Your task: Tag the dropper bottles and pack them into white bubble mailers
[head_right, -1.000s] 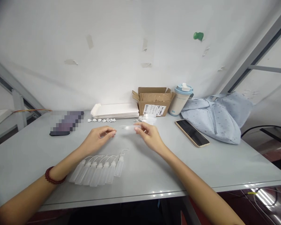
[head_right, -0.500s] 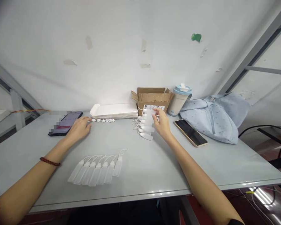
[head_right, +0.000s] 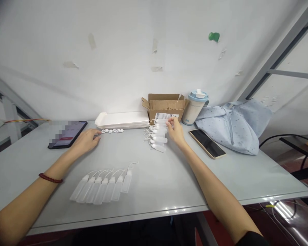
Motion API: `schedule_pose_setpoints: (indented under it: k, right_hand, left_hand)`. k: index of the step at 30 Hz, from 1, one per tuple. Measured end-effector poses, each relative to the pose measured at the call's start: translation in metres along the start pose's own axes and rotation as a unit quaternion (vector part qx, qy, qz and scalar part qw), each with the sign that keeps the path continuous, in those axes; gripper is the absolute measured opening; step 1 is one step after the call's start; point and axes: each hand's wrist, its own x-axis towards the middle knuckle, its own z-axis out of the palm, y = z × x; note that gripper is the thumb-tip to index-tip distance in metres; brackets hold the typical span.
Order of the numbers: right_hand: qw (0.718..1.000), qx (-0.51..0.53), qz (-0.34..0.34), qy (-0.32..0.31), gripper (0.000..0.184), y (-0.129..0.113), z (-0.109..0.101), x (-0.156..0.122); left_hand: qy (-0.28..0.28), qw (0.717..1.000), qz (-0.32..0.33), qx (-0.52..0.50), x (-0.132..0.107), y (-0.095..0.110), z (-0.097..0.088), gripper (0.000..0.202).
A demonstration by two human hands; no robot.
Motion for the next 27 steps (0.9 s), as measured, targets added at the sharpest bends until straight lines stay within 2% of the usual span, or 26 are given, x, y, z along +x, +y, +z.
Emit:
schedule_pose_setpoints:
  k: [4, 7, 12, 15, 17, 19, 20, 22, 24, 27]
  right_hand:
    - [1.000, -0.004, -0.013, -0.014, 0.045, 0.002, 0.000, 0.002]
    - [1.000, -0.015, -0.016, -0.003, 0.047, -0.001, -0.002, 0.001]
    - [0.998, -0.033, -0.032, 0.044, 0.032, -0.026, -0.011, -0.011]
    - [0.998, -0.022, -0.061, 0.025, 0.020, -0.054, -0.013, -0.028]
    - [0.995, 0.000, -0.075, -0.061, 0.015, -0.075, -0.012, -0.043]
    - [0.979, 0.030, -0.078, -0.188, 0.016, -0.094, -0.011, -0.059]
    - [0.960, 0.037, -0.089, -0.262, 0.016, -0.102, -0.009, -0.067]
    - [0.906, 0.052, -0.111, -0.405, 0.017, -0.116, -0.007, -0.082]
    - [0.868, 0.052, -0.123, -0.478, 0.018, -0.125, -0.005, -0.094]
    - [0.836, 0.044, -0.130, -0.532, 0.017, -0.132, -0.002, -0.105]
  left_hand:
    - [-0.003, 1.000, -0.001, -0.004, 0.000, 0.003, -0.001, 0.039]
    - [0.001, 1.000, 0.001, -0.009, -0.001, 0.003, -0.001, 0.038]
    - [0.004, 1.000, 0.000, -0.014, -0.003, 0.002, -0.001, 0.038]
    - [-0.003, 1.000, -0.005, -0.019, -0.004, 0.006, -0.004, 0.036]
    - [-0.011, 1.000, -0.011, -0.020, -0.006, 0.010, -0.007, 0.033]
    - [-0.022, 0.999, -0.018, -0.029, -0.007, 0.014, -0.010, 0.031]
    - [-0.028, 0.999, -0.019, -0.037, -0.008, 0.016, -0.011, 0.029]
    - [-0.035, 0.997, -0.021, -0.060, -0.010, 0.021, -0.012, 0.028]
    - [-0.033, 0.994, -0.024, -0.098, -0.011, 0.025, -0.012, 0.026]
    - [-0.034, 0.979, -0.052, -0.195, -0.014, 0.035, -0.015, 0.022]
